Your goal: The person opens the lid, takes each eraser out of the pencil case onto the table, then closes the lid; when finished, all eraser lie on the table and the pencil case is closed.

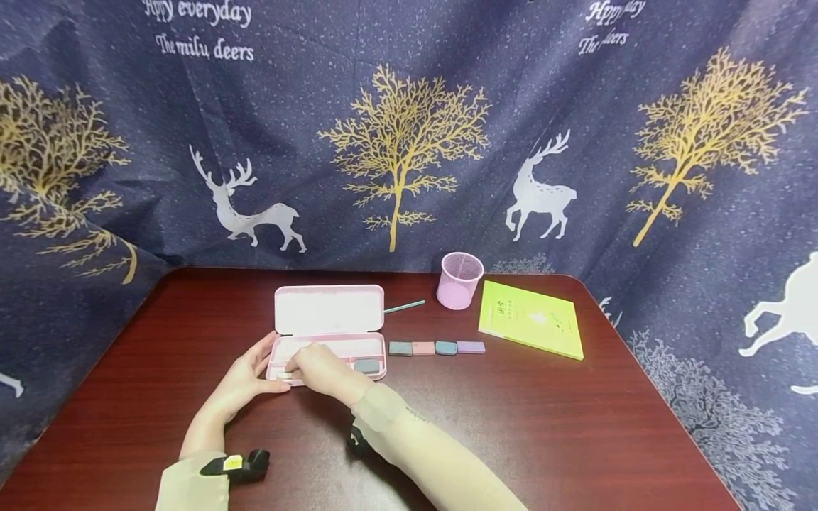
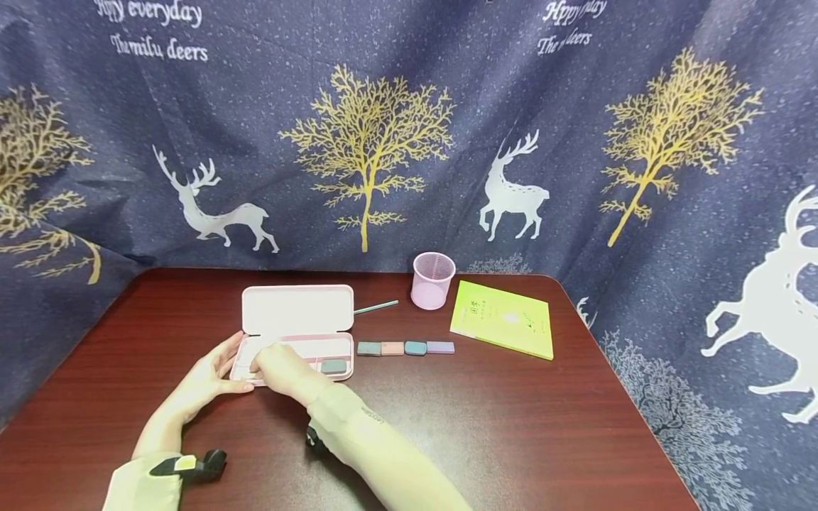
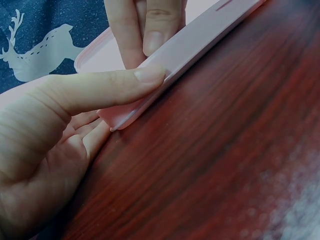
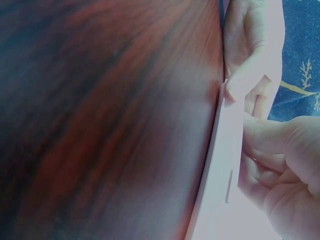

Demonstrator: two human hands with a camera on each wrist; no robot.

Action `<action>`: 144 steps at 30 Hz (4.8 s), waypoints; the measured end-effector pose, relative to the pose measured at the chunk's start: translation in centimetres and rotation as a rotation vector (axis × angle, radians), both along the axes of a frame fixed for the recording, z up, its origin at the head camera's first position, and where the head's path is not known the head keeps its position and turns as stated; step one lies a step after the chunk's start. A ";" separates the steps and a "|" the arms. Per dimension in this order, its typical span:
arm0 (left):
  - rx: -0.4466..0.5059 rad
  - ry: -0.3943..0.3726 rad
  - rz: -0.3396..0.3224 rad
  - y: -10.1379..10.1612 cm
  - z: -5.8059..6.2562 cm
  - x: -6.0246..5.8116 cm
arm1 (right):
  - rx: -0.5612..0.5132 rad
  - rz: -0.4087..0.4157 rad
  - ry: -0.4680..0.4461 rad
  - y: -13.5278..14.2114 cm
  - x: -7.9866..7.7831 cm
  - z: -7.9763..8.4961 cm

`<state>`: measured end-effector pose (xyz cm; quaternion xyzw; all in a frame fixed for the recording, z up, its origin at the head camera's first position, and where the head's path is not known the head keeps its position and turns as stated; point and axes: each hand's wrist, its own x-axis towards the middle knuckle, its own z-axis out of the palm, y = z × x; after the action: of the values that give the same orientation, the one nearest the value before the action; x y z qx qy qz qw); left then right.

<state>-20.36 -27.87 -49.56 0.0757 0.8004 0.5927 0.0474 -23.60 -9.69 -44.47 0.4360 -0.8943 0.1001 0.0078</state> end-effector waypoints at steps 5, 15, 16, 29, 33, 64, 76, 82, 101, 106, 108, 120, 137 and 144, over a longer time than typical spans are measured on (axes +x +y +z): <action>0.004 -0.001 0.000 0.0 0.0 0.0 | -0.005 0.002 0.001 0.0 0.0 0.1; -0.011 -0.017 0.007 -0.1 -0.1 -0.1 | -0.024 0.023 0.032 0.1 -0.1 -0.1; -0.012 -0.019 0.006 -0.1 -0.1 -0.1 | -0.026 0.023 0.032 0.1 -0.1 -0.1; 0.009 -0.016 0.001 0.0 -0.1 -0.1 | -0.073 0.006 0.017 0.5 0.1 -0.1; -0.008 -0.012 0.001 0.0 -0.2 -0.1 | -0.104 -0.002 0.002 0.9 0.2 0.3; -0.073 -0.046 0.026 -0.2 0.1 -0.5 | -0.373 -0.149 -0.078 10.0 -2.3 0.9; -0.082 -0.057 0.031 -0.3 0.3 -0.2 | -0.399 -0.189 -0.049 15.0 -3.9 0.6; -0.075 -0.055 0.030 -0.1 0.3 -0.2 | -0.388 -0.190 -0.078 16.8 -4.0 0.7; -0.062 -0.041 0.022 -0.1 0.1 -0.3 | -0.220 -0.145 -0.201 18.5 -4.0 -0.3; -0.064 -0.048 0.024 -0.1 0.1 -0.3 | -0.201 -0.134 -0.215 18.3 -3.8 -0.4; -0.069 -0.052 0.026 -0.1 0.1 -0.3 | -0.192 -0.131 -0.214 18.3 -3.8 -0.5; -0.083 -0.054 0.029 -0.1 0.1 -0.4 | -0.177 -0.127 -0.200 18.0 -3.9 -0.7; -0.070 -0.048 0.018 -0.3 -0.1 -0.4 | -0.230 -0.158 -0.238 17.9 -3.7 -0.6; -0.073 -0.046 0.015 -0.3 0.0 -0.3 | -0.222 -0.170 -0.260 17.8 -3.8 -0.7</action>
<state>-20.68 -28.12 -49.58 0.0542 0.8207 0.5651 0.0640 -27.45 8.15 -45.13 0.3389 -0.9049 0.2525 -0.0516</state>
